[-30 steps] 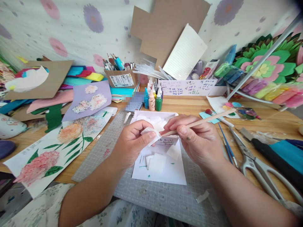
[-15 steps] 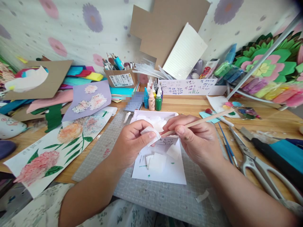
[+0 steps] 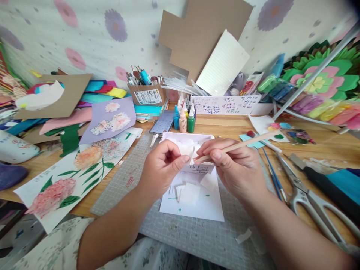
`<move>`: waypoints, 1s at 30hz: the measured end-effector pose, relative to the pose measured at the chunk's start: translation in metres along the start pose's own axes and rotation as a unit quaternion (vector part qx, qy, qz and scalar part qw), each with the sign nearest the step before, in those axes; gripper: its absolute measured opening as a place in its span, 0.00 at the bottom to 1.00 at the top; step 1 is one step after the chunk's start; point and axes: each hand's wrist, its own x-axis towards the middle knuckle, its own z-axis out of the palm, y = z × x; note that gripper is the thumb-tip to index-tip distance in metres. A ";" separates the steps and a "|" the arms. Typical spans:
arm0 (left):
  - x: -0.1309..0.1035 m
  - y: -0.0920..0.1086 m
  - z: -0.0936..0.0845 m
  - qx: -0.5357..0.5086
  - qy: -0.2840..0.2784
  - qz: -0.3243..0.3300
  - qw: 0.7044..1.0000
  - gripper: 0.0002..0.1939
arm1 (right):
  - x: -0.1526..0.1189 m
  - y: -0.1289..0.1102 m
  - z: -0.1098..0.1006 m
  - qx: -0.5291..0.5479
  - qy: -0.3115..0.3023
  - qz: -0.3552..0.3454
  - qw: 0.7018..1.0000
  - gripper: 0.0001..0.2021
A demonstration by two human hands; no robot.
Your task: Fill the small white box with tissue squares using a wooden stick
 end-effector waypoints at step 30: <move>0.003 0.000 0.000 -0.122 -0.076 -0.007 0.990 0.22 | 0.006 -0.003 -0.002 0.080 0.016 0.042 0.996 0.04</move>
